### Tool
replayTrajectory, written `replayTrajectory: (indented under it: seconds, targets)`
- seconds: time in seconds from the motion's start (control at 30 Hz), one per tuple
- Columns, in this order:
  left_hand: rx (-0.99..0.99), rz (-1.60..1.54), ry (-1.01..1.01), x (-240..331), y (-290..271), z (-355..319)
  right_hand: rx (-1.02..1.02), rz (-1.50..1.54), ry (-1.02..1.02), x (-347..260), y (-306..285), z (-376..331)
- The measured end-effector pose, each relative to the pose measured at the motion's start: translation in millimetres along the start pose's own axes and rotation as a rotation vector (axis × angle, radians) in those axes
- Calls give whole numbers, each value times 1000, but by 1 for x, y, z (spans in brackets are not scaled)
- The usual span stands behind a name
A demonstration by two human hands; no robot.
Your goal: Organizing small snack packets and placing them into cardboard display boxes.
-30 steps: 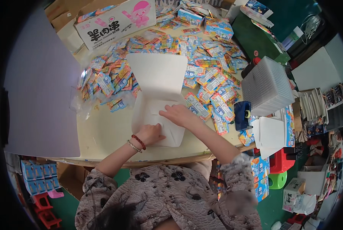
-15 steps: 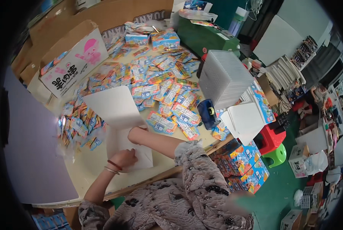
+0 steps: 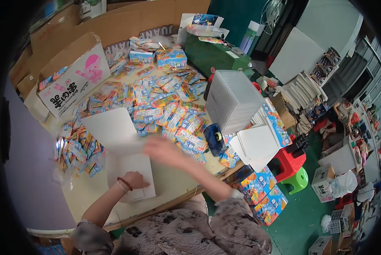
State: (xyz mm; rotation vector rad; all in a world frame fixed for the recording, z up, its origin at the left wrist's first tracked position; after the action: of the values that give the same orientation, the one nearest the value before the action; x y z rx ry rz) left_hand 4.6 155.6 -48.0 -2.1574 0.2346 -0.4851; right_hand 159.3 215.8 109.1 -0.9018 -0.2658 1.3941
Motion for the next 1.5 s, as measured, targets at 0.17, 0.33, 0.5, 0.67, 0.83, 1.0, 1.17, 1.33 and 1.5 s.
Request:
replayTrajectory:
  seconds: [0.17, 0.33, 0.5, 0.67, 0.83, 1.0, 1.17, 1.33, 1.5]
  targets:
    - [-67, -41, -86, -18, 16, -33, 320, -501, 355, 86, -228, -60]
    - [311, -195, -165, -42, 33, -51, -94, -265, 603, 147, -290, -81]
    - [146, -246, -171, -37, 15, -45, -248, 82, 897, 203, -307, -90]
    - [182, -231, -137, -44, 21, -42, -419, 150, 953, 222, -314, -86]
    - [85, -264, -207, -41, 17, -43, -392, 153, 956, 225, -316, -92]
    - [115, -248, -153, -40, 15, -42, -339, 212, 914, 225, -317, -100]
    - [95, -207, -110, -46, 21, -46, -248, -139, 766, 213, -299, -100]
    - [88, -121, -189, -4, -46, -79, -35, -438, 588, 202, -298, -95]
    - [426, -162, 42, 55, -105, -91, -133, -471, 830, 237, -300, -85]
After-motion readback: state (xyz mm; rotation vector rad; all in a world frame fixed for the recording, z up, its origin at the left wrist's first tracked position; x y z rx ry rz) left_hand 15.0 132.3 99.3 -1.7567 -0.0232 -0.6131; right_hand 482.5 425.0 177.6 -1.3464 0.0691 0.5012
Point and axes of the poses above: each hand's wrist, its own z-axis towards the middle knuckle, its own y-axis out of the palm, x = y × z, the point moved 5 cm from there along z, towards the middle knuckle, and after that the axes turned 4 degrees about y, right-handed, at the moved point
